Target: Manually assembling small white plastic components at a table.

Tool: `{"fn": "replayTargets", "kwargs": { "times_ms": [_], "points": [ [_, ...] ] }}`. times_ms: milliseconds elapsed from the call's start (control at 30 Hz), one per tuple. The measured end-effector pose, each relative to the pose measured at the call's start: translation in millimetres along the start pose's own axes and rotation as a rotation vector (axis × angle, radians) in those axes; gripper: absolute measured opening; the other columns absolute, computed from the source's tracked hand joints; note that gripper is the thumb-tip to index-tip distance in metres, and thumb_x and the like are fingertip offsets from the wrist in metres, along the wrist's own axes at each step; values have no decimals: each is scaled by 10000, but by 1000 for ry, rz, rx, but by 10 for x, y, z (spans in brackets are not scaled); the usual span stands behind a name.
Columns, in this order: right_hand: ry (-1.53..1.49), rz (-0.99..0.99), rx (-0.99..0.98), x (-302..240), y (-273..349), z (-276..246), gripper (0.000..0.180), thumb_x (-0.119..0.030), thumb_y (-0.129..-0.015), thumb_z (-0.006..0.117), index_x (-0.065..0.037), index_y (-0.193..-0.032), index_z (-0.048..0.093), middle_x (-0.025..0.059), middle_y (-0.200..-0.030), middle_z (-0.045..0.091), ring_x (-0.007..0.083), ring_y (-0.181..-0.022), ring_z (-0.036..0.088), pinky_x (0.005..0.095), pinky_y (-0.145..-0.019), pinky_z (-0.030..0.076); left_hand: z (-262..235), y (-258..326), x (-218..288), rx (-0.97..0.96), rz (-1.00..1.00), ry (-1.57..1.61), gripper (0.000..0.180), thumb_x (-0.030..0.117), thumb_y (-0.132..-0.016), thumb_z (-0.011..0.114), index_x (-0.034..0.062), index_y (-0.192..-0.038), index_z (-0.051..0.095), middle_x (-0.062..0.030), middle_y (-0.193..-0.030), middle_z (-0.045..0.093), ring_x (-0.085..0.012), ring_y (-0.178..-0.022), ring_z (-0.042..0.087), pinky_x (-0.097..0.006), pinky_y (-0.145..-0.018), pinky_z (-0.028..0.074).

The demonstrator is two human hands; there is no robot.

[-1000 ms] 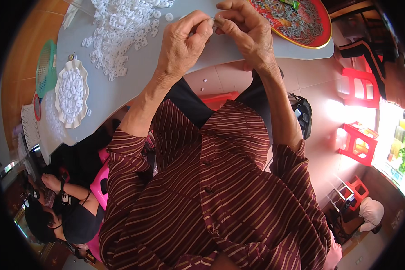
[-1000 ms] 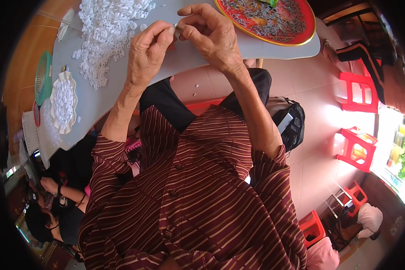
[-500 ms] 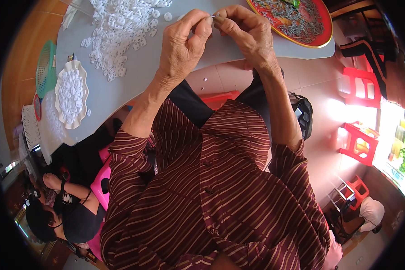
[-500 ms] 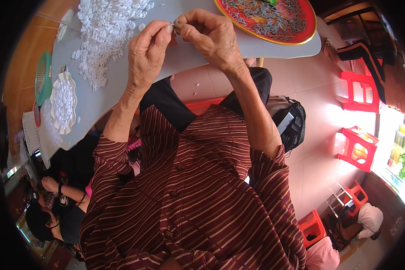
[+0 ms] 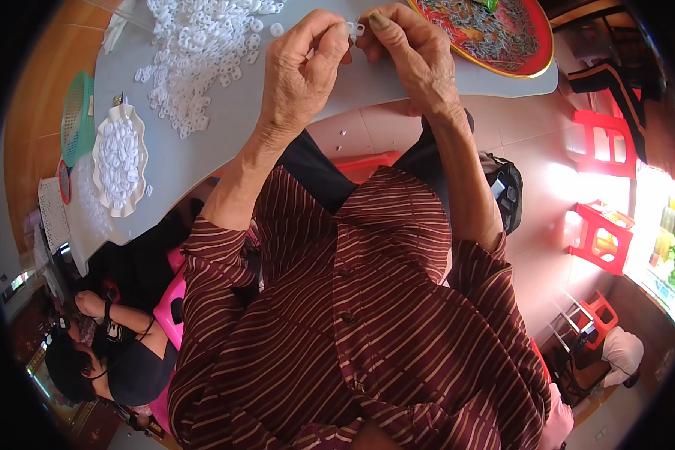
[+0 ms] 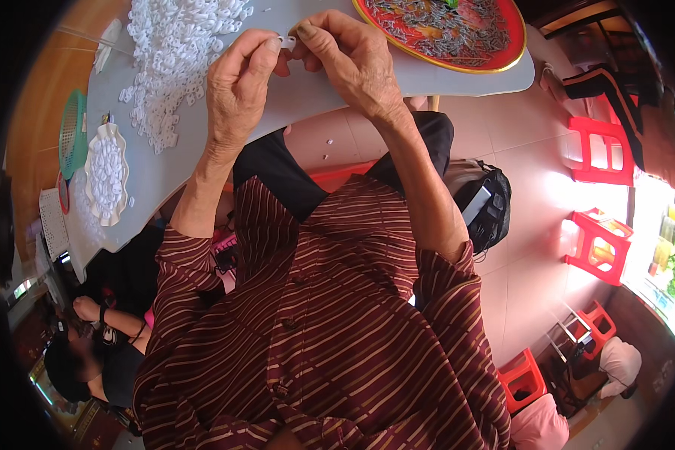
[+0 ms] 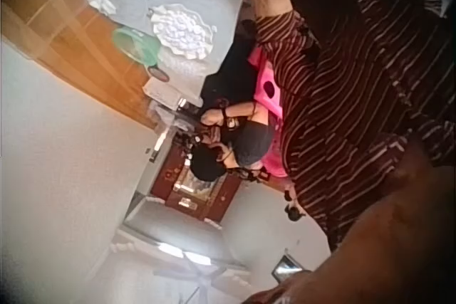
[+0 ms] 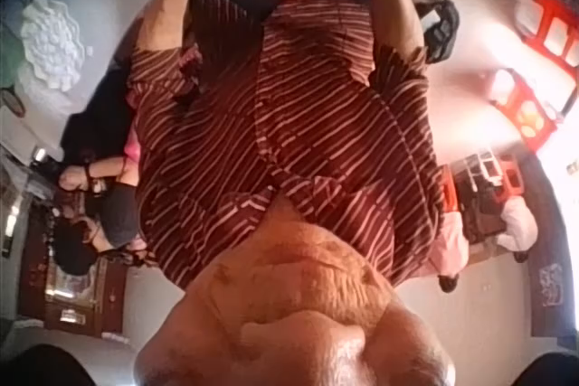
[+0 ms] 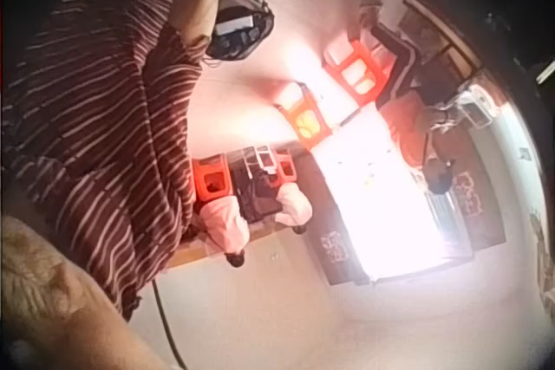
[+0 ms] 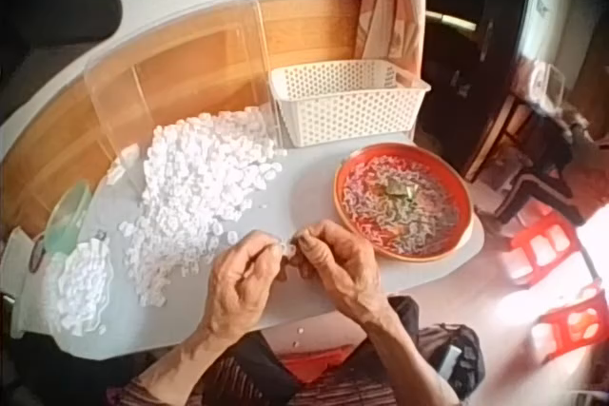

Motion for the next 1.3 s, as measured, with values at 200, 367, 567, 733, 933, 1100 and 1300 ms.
{"fn": "replayTargets", "kwargs": {
  "times_ms": [200,367,567,733,933,1100,1300],
  "points": [
    [-37,-67,2,39,-8,13,216,-219,-889,631,-7,-929,646,9,-756,630,59,-654,543,207,-612,478,29,13,3,-18,112,-104,90,112,-883,578,24,-898,571,-43,-643,591,-128,-576,575,-258,-542,461],
    [-105,-28,10,81,-6,8,200,-205,-883,636,-11,-929,648,18,-756,636,62,-660,560,199,-618,484,48,14,4,1,104,-71,76,91,-869,592,25,-904,578,-51,-663,606,-132,-597,591,-259,-561,472],
    [-118,-12,44,58,10,32,199,-200,-878,642,-12,-938,670,19,-736,648,65,-666,578,200,-630,494,18,-5,-3,35,102,-57,88,101,-871,596,28,-919,589,-43,-688,620,-112,-640,600,-244,-586,478],
    [13,-22,74,55,22,20,203,-215,-864,661,-21,-919,683,7,-713,644,56,-654,569,202,-613,486,5,2,-49,-85,-32,22,130,165,-909,567,36,-900,585,-7,-649,578,-65,-584,520,-216,-527,423],
    [32,-33,96,43,27,13,203,-222,-863,665,-21,-889,682,0,-677,626,46,-629,547,202,-572,459,-19,3,-31,-137,-84,-2,171,180,-921,544,22,-942,607,-9,-755,605,-73,-682,528,-215,-630,425],
    [50,-44,139,12,60,38,191,-205,-876,647,-17,-864,676,-2,-668,616,49,-623,536,204,-568,450,-19,-4,-40,-149,-110,75,175,177,-925,536,17,-934,609,-2,-760,596,-68,-706,521,-208,-654,418],
    [-130,97,136,-68,38,68,210,-174,-910,601,24,-839,595,8,-703,571,69,-642,515,212,-576,419,-120,33,-103,-98,-51,180,150,183,-911,574,42,-921,623,2,-668,605,-57,-611,543,-203,-544,431]
  ]
}}
Point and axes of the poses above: each hand's wrist, its own y-axis away from the middle knuckle, its own z-axis out of the palm, x = y × z, the point moved 2 cm from there along -y, towards the middle knuckle
